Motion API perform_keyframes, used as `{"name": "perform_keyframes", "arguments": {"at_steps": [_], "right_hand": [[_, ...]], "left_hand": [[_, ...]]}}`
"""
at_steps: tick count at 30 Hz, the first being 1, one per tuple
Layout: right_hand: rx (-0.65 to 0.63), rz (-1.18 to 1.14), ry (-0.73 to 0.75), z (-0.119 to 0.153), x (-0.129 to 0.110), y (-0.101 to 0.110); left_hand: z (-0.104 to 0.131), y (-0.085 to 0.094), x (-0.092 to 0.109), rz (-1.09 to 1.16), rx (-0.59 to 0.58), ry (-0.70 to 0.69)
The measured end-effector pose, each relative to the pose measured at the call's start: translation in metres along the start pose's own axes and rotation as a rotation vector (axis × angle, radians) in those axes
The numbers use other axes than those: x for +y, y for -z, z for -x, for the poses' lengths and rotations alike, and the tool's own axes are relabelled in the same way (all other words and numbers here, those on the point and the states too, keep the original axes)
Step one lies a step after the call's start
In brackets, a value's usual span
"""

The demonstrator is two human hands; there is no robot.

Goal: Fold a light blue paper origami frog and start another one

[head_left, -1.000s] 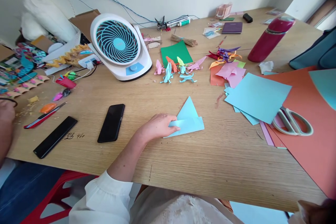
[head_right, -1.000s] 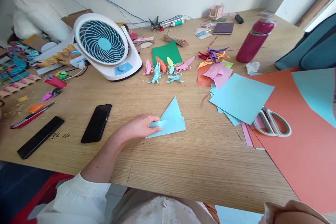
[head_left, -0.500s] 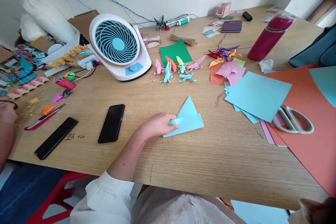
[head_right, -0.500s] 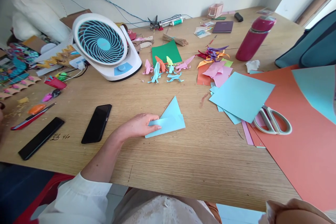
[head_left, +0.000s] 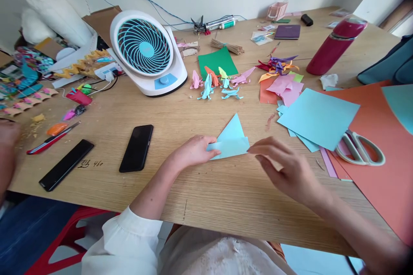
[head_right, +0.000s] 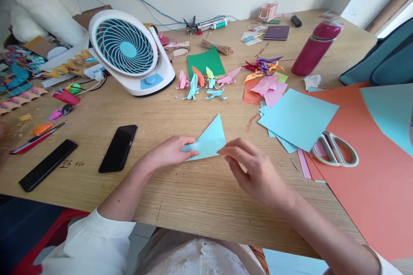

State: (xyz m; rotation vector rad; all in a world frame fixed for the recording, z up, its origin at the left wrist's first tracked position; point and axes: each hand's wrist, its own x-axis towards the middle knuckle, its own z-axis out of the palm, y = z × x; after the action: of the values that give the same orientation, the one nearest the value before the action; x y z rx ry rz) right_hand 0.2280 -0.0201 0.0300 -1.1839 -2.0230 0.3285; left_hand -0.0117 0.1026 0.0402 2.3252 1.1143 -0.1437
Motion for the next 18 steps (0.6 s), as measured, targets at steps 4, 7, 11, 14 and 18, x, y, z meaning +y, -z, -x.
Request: {"name": "perform_keyframes", "arguments": {"at_steps": [4,7,11,14,18], "right_hand": [[-0.088,0.002,-0.082,0.002,0.011,-0.017],[-0.060,-0.033,-0.233,0.002,0.022,-0.025],[-0.067,-0.117,-0.339,-0.002,0.035,-0.031],[-0.090,-0.073,-0.343,-0.006,0.039,-0.034],[-0.122,-0.013,-0.334,-0.012,0.041,-0.035]], "left_hand": [[0.001,0.000,0.000,0.002,0.022,-0.020],[0.001,0.002,-0.001,0.009,0.018,-0.033],[-0.002,0.005,-0.004,0.040,-0.002,-0.024],[-0.005,0.006,-0.006,0.071,-0.013,0.000],[-0.006,0.005,-0.005,0.089,0.008,0.062]]}}
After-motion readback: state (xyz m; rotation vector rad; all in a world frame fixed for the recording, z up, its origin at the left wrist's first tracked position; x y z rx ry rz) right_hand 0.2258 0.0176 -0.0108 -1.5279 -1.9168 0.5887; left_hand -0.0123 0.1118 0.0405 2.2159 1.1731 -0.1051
